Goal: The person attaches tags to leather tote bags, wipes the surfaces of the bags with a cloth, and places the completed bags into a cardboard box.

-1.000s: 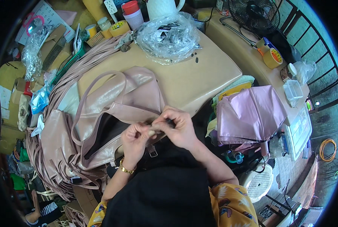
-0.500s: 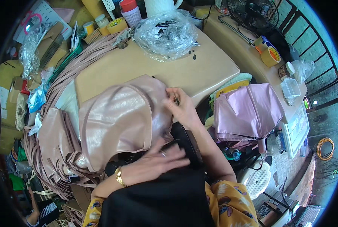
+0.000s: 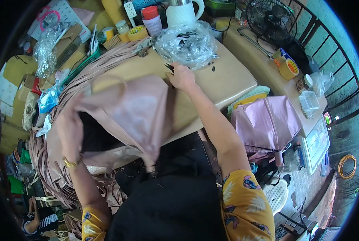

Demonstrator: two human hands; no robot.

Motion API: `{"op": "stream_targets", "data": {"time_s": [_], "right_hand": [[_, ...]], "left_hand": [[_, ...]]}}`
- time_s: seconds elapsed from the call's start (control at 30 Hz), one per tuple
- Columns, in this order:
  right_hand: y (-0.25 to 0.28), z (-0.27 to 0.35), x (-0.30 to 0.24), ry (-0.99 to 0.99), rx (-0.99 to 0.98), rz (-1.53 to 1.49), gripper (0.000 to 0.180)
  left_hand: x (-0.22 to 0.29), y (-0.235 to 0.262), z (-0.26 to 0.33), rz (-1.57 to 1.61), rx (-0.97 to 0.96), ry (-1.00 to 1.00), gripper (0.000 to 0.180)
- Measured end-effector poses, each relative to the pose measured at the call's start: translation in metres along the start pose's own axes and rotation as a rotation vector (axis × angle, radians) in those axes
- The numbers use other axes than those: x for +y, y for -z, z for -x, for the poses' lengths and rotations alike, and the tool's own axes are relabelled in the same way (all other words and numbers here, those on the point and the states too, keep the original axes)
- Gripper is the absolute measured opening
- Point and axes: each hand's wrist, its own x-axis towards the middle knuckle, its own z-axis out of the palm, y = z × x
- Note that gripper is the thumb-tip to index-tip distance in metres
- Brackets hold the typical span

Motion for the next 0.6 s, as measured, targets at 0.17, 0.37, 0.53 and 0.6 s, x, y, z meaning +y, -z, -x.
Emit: {"op": "stream_targets", "data": {"time_s": [0.17, 0.37, 0.53, 0.6], "right_hand": [[-0.005, -0.002, 0.011, 0.157, -0.067, 0.331, 0.035], [0.001, 0.033, -0.014, 0.173, 0.164, -0.241, 0.051], [0.015, 0.136, -0.081, 0.629, -0.445, 0.014, 0.07], [0.041, 0.144, -0.085, 0.582, -0.624, -0.123, 0.077]], "left_hand": [[-0.006, 0.019, -0.037, 0.051, 0.207, -0.088, 0.05], [-0.018, -0.078, 0.028, -0.218, -0.422, -0.208, 0.056], [-0.019, -0.127, 0.059, -0.207, -0.577, -0.083, 0.053], [-0.019, -0.128, 0.062, -0.135, -0.555, -0.083, 0.052]]}}
